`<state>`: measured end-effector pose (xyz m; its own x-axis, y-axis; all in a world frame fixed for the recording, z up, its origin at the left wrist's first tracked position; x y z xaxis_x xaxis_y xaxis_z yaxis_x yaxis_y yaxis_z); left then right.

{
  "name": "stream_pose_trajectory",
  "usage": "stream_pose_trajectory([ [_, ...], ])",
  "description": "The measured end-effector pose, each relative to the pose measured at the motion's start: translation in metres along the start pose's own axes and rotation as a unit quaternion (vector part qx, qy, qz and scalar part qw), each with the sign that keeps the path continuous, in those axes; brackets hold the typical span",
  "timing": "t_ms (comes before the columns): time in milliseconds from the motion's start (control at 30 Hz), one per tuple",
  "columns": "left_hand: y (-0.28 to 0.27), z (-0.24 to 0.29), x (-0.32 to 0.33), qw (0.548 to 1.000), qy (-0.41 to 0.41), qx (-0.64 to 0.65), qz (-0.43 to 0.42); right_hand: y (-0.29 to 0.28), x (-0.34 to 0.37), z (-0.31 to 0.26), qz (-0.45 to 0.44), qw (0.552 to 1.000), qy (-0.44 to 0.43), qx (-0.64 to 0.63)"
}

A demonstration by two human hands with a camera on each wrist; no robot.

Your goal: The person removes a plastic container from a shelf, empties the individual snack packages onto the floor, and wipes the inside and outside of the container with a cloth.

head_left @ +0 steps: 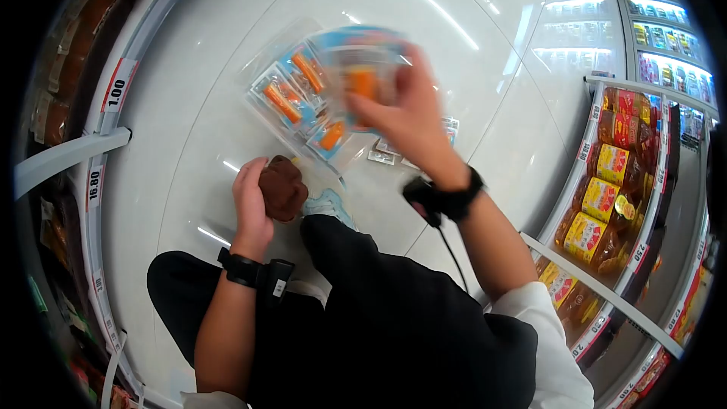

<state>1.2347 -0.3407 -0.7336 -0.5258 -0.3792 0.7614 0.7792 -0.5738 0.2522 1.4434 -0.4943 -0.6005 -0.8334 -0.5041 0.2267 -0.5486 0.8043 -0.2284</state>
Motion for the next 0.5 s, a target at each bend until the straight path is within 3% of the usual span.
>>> stream_pose_trajectory([
  [33, 0.002, 0.001, 0.0, 1.0, -0.001, 0.001, -0.002, -0.024, 0.019, -0.009, 0.043, 0.995, -0.048, -0.083],
  [100, 0.003, 0.001, 0.001, 1.0, 0.001, -0.003, -0.005, -0.076, 0.053, -0.004, 0.143, 0.987, -0.066, -0.015],
  [167, 0.004, 0.001, 0.001, 1.0, 0.005, -0.006, -0.008, -0.117, 0.079, 0.03, 0.218, 0.975, -0.027, 0.024],
  [200, 0.005, 0.0, 0.001, 1.0, 0.002, -0.006, -0.011, -0.132, 0.089, 0.049, 0.222, 0.974, -0.027, 0.023],
  [267, 0.004, -0.002, -0.001, 1.0, 0.0, -0.008, -0.017, -0.152, 0.107, 0.107, 0.231, 0.963, 0.14, -0.012],
  [433, 0.002, -0.007, -0.002, 1.0, -0.002, -0.012, -0.021, -0.137, 0.117, 0.154, 0.204, 0.967, 0.151, 0.015],
  [500, 0.002, -0.007, -0.003, 1.0, -0.004, -0.012, -0.022, -0.115, 0.108, 0.166, 0.151, 0.97, 0.174, 0.076],
])
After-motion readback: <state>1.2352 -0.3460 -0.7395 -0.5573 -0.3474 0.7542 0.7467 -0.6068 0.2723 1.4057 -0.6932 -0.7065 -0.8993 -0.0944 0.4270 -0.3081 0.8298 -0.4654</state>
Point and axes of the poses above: each hand's wrist, its own x-axis away from the middle knuckle, its own y-axis out of the palm, z = x × y, the point moved 6 cm from there along -x, towards the middle knuckle, and after that the axes turned 3 degrees about -z, right-handed, at the moved point
